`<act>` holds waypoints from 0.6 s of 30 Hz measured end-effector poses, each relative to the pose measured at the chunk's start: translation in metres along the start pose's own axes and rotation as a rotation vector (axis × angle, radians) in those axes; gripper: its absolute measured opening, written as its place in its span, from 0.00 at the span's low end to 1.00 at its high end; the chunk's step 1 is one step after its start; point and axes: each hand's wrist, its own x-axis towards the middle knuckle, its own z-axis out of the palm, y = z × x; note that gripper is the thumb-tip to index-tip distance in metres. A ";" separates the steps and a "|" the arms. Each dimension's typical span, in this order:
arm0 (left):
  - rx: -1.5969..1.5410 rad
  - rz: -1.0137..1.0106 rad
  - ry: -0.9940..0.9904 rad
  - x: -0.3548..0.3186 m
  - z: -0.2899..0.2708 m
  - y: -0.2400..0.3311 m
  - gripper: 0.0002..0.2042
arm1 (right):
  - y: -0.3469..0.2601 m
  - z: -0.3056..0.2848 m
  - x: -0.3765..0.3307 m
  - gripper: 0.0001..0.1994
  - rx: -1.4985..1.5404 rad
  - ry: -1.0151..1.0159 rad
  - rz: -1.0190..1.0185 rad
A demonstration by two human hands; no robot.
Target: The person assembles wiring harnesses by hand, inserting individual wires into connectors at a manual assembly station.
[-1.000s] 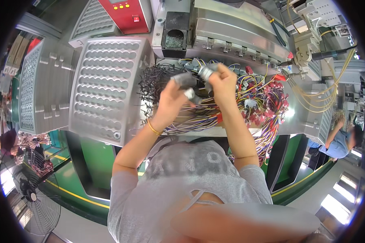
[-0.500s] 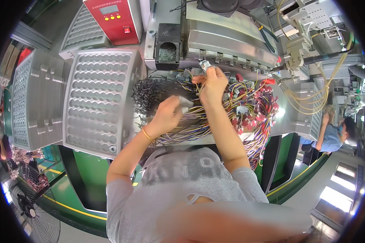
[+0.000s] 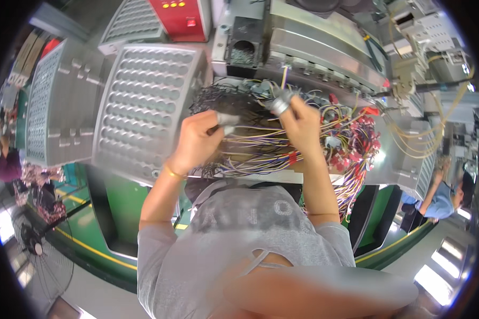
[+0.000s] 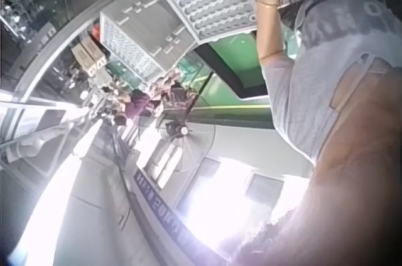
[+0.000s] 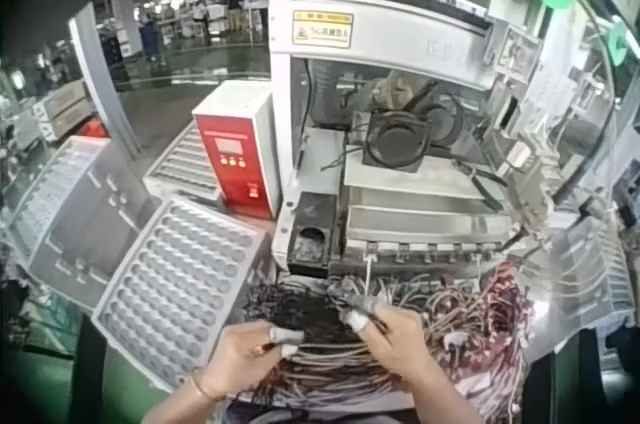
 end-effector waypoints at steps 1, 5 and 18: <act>0.025 -0.022 0.017 -0.002 0.003 0.001 0.15 | -0.005 0.010 -0.005 0.08 0.073 -0.092 -0.071; 0.325 0.315 0.280 -0.009 0.020 -0.001 0.15 | -0.008 0.018 -0.014 0.09 0.131 -0.413 0.002; 1.032 -0.589 0.278 -0.212 -0.046 -0.072 0.12 | 0.002 0.010 -0.008 0.08 0.296 -0.245 -0.012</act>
